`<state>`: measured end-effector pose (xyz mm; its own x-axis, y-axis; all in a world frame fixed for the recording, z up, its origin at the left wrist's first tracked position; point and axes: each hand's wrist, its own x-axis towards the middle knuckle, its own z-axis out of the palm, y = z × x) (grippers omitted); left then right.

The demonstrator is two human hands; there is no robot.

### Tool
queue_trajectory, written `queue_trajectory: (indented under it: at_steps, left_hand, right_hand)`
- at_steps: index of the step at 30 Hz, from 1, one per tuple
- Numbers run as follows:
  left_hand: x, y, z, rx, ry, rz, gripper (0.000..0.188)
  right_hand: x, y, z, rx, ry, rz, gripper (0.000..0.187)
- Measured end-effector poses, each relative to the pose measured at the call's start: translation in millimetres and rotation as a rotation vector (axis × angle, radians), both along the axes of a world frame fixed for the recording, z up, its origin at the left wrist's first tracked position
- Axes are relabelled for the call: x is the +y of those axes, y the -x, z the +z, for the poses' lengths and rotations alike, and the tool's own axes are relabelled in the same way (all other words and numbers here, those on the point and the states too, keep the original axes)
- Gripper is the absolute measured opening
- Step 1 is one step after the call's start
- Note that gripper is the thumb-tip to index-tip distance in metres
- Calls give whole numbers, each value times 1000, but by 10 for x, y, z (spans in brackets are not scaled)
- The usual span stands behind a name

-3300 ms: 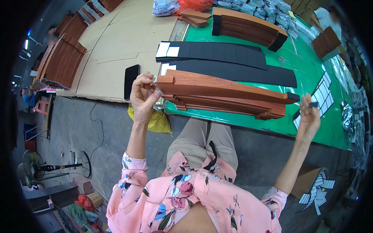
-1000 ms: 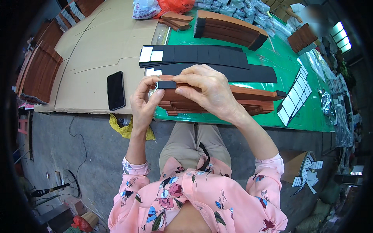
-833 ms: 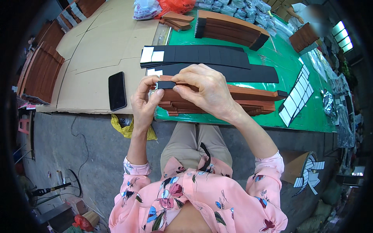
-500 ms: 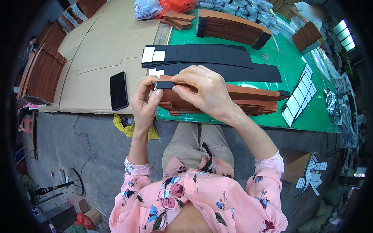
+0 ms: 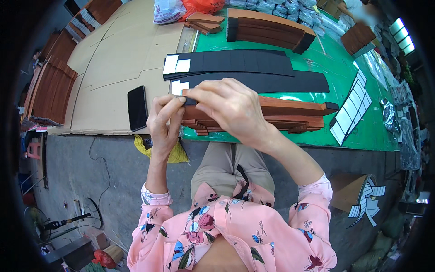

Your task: Applying black adhesive protective pads to the bottom of wooden furniture legs.

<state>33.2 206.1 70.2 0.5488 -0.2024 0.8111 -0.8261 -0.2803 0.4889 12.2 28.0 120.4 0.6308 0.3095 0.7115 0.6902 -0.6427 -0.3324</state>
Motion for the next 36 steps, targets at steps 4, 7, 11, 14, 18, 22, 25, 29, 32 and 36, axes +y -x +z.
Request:
queue_trajectory:
  at_steps: [4,7,11,14,18,22,25,29,32,36]
  left_hand:
    - [-67,21,53,16,-36,10,22]
    - [31,64,53,26,-86,89,19]
    - [-14,82,-51,29,-69,90,17]
    - [-93,79,-29,49,-22,55,22]
    - [-46,208,-18,265,74,98,27]
    - [14,331,70,481,-13,199,20]
    - [73,359,70,711,-164,101,28]
    - [77,337,151,902,131,-16,40]
    - [25,259,452,949,152,-22,53]
    - [-375,-473,764,927,141,-131,47]
  right_hand:
    - [-53,9,-64,-149,73,-34,24]
    - [29,27,-58,-210,69,-31,21]
    - [-127,140,-38,-233,116,-91,22]
    - [-741,377,131,-294,84,-211,24]
    - [-1630,934,257,120,-544,-678,27]
    - [-2524,1204,-152,527,-795,-648,38]
    - [-2438,1143,-198,764,-916,-527,43]
    - [-2525,1072,-211,894,-991,-333,43]
    - [-2579,985,-58,800,-1026,-259,40]
    - [-2864,540,191,647,-1055,-211,37]
